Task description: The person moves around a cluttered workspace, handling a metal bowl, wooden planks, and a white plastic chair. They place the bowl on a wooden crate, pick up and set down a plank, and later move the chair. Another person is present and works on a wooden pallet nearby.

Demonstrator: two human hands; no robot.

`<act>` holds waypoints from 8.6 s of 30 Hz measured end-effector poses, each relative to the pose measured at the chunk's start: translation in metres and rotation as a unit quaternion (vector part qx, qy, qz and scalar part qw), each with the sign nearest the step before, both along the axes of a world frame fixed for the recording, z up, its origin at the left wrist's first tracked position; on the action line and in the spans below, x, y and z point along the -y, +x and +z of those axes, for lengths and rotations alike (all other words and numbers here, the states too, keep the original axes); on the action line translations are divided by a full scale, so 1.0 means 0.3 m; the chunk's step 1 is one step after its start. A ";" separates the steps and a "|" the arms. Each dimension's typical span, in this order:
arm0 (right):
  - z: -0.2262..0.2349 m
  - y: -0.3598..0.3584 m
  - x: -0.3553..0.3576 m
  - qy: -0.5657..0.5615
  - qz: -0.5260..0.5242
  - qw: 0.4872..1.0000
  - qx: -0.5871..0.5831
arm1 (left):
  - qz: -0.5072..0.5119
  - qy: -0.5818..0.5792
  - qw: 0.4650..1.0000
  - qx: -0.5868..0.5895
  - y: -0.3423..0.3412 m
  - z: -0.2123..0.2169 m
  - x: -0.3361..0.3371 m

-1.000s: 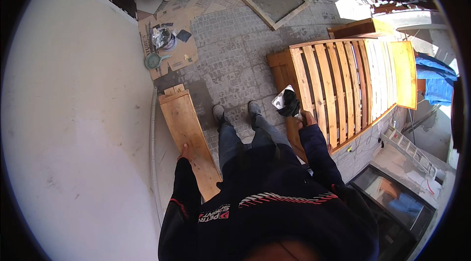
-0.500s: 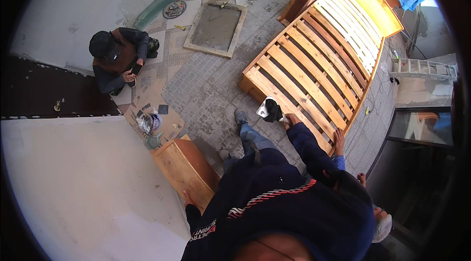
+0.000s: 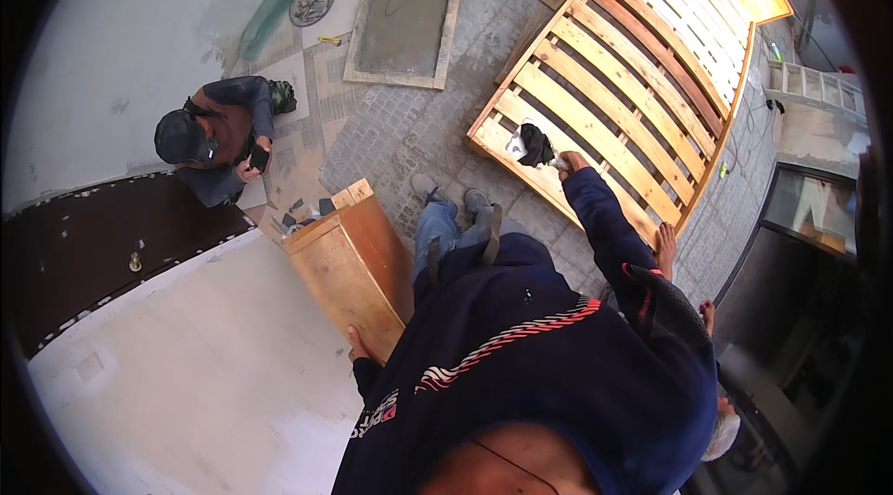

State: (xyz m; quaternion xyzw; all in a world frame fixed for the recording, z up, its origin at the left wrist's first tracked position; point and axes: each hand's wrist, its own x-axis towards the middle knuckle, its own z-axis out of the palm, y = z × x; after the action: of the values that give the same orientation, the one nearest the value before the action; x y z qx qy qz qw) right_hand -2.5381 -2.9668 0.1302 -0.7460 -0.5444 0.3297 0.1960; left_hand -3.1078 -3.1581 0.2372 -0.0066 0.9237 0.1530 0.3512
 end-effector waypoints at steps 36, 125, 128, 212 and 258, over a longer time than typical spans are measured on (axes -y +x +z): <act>-0.119 0.536 -0.948 0.006 -0.463 0.885 -0.041 | -0.493 0.021 0.869 -0.030 0.798 0.067 -2.442; 0.228 0.531 -2.100 -0.172 -0.827 0.535 -0.013 | -0.549 -0.021 0.667 0.504 4.097 -0.821 -4.593; 0.251 0.587 -2.110 -0.168 -0.839 0.518 -0.007 | -0.573 -0.043 0.669 0.472 4.122 -0.817 -4.597; 0.127 -0.386 -2.047 0.005 -0.998 -0.061 0.003 | -0.853 -0.335 -0.400 -0.019 2.825 -0.556 -2.802; 0.390 -1.471 1.096 0.026 -0.980 0.198 -0.004 | -0.917 -0.176 -0.034 0.358 1.584 -0.357 0.070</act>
State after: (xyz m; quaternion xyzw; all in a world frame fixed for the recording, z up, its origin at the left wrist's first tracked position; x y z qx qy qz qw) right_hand -2.9796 -3.2956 0.2473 -0.6750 0.6153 -0.1376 0.3832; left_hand -2.6325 -3.1790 0.1302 -0.7305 0.1243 0.4918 -0.4573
